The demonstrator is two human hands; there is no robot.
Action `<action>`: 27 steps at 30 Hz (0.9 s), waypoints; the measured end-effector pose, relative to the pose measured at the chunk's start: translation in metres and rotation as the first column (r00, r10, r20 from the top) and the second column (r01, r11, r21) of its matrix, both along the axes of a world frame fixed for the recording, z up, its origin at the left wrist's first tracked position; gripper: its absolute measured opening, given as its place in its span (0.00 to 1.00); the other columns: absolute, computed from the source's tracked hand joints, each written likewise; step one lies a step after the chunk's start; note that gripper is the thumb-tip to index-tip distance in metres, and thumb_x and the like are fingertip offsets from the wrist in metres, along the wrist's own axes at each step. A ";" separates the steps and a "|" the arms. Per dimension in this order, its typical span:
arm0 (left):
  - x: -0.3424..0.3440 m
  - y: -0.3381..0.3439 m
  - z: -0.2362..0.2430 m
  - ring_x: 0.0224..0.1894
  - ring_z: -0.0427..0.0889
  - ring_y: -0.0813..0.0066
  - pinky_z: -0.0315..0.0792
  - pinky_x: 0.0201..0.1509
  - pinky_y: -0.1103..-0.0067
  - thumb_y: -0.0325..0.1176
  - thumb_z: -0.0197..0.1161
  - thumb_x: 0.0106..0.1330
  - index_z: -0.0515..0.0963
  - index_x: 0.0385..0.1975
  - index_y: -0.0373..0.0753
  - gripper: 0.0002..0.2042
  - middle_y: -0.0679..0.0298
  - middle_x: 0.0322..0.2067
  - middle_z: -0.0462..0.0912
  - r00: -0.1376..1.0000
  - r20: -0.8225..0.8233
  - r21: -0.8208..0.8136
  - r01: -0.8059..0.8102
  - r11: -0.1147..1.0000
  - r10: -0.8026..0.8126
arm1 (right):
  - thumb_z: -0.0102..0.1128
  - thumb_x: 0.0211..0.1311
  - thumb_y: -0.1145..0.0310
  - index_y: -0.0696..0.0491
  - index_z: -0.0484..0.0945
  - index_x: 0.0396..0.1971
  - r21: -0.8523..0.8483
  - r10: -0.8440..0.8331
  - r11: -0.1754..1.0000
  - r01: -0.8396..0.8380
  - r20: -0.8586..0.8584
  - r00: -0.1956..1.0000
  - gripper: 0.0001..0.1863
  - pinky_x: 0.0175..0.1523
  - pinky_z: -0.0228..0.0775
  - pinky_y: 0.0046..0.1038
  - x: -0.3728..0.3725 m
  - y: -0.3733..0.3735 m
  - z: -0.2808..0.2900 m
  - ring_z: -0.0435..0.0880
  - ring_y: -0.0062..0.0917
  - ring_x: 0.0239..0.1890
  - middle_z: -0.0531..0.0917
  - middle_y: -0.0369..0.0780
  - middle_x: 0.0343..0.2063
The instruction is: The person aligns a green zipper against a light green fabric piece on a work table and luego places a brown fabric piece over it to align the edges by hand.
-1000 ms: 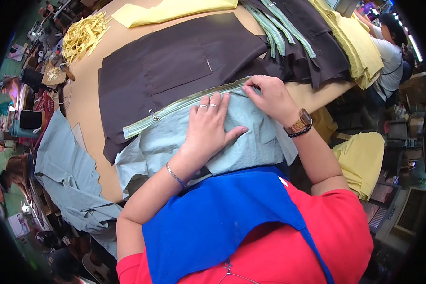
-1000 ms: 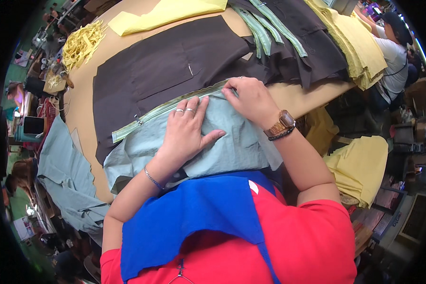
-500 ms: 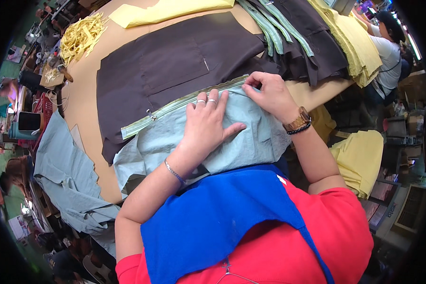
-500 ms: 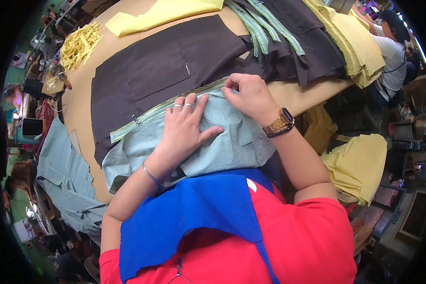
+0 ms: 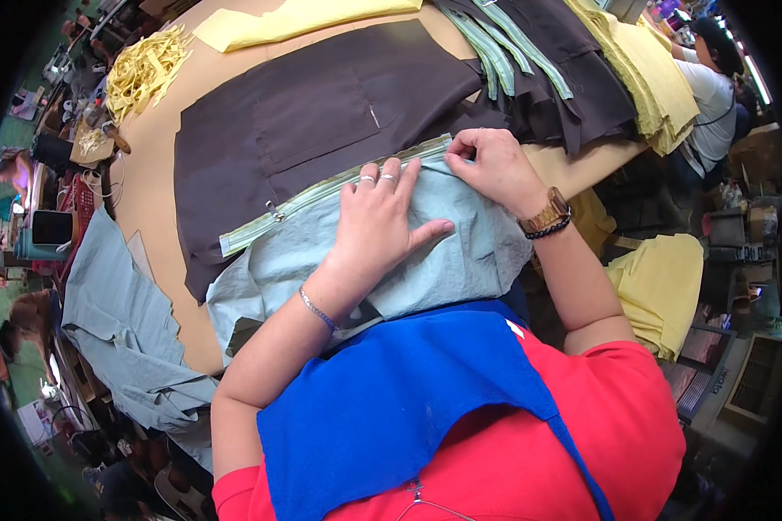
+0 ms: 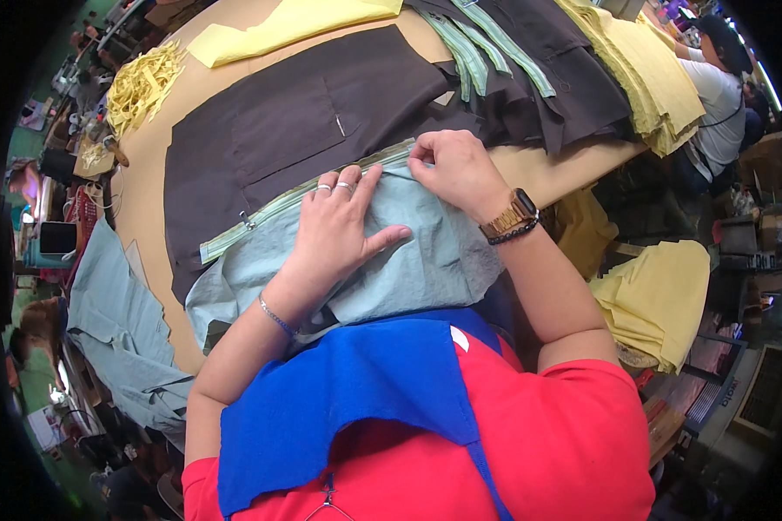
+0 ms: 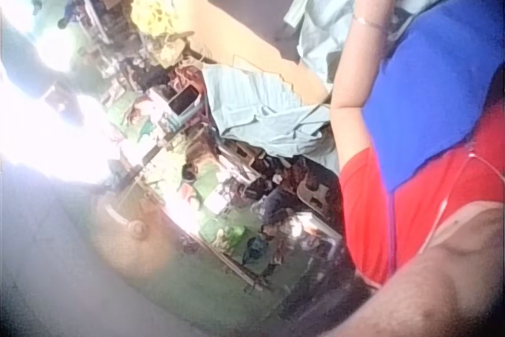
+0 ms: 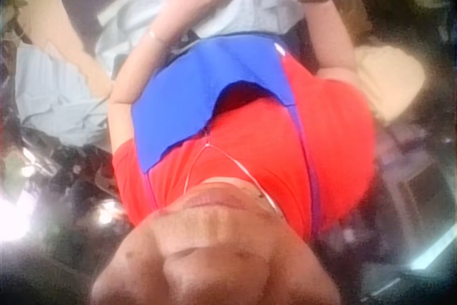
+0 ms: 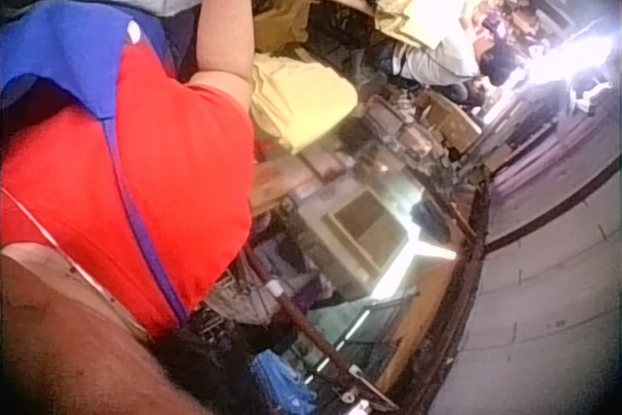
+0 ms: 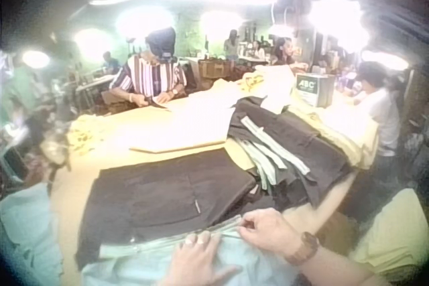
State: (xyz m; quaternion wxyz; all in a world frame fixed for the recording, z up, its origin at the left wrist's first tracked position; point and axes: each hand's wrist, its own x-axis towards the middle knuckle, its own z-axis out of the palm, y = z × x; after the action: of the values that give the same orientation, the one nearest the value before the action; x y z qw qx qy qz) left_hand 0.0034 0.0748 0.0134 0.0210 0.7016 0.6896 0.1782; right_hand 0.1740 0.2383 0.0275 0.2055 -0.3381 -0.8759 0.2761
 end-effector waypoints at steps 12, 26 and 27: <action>0.003 0.017 -0.006 0.61 0.76 0.52 0.73 0.61 0.60 0.74 0.60 0.64 0.77 0.68 0.35 0.46 0.50 0.61 0.77 0.996 -0.061 0.052 0.064 0.997 -0.060 | 0.69 0.58 0.66 0.56 0.88 0.30 0.059 -0.003 0.998 -0.003 0.102 0.995 0.09 0.49 0.83 0.42 -0.008 0.002 0.001 0.91 0.45 0.39 0.90 0.49 0.31; 0.011 0.022 -0.012 0.63 0.76 0.52 0.74 0.59 0.58 0.72 0.63 0.63 0.76 0.67 0.35 0.46 0.50 0.64 0.76 0.997 -0.055 0.058 0.058 0.997 -0.054 | 0.69 0.58 0.69 0.52 0.83 0.32 0.355 0.096 0.925 -0.134 0.122 0.988 0.05 0.41 0.81 0.42 0.014 0.000 0.010 0.88 0.40 0.36 0.86 0.42 0.30; 0.012 0.023 -0.013 0.63 0.76 0.52 0.74 0.59 0.58 0.72 0.63 0.63 0.76 0.67 0.35 0.46 0.50 0.64 0.76 0.997 -0.054 0.058 0.059 0.997 -0.056 | 0.69 0.58 0.69 0.52 0.83 0.32 0.355 0.095 0.925 -0.133 0.122 0.988 0.05 0.41 0.81 0.42 0.015 0.003 0.007 0.88 0.40 0.36 0.86 0.42 0.30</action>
State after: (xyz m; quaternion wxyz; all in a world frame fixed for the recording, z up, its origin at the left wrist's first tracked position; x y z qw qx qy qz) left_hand 0.0150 0.0973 0.0008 -0.0129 0.7259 0.6638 0.1794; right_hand 0.1888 0.2410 0.0346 0.2025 -0.2568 -0.9393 0.1037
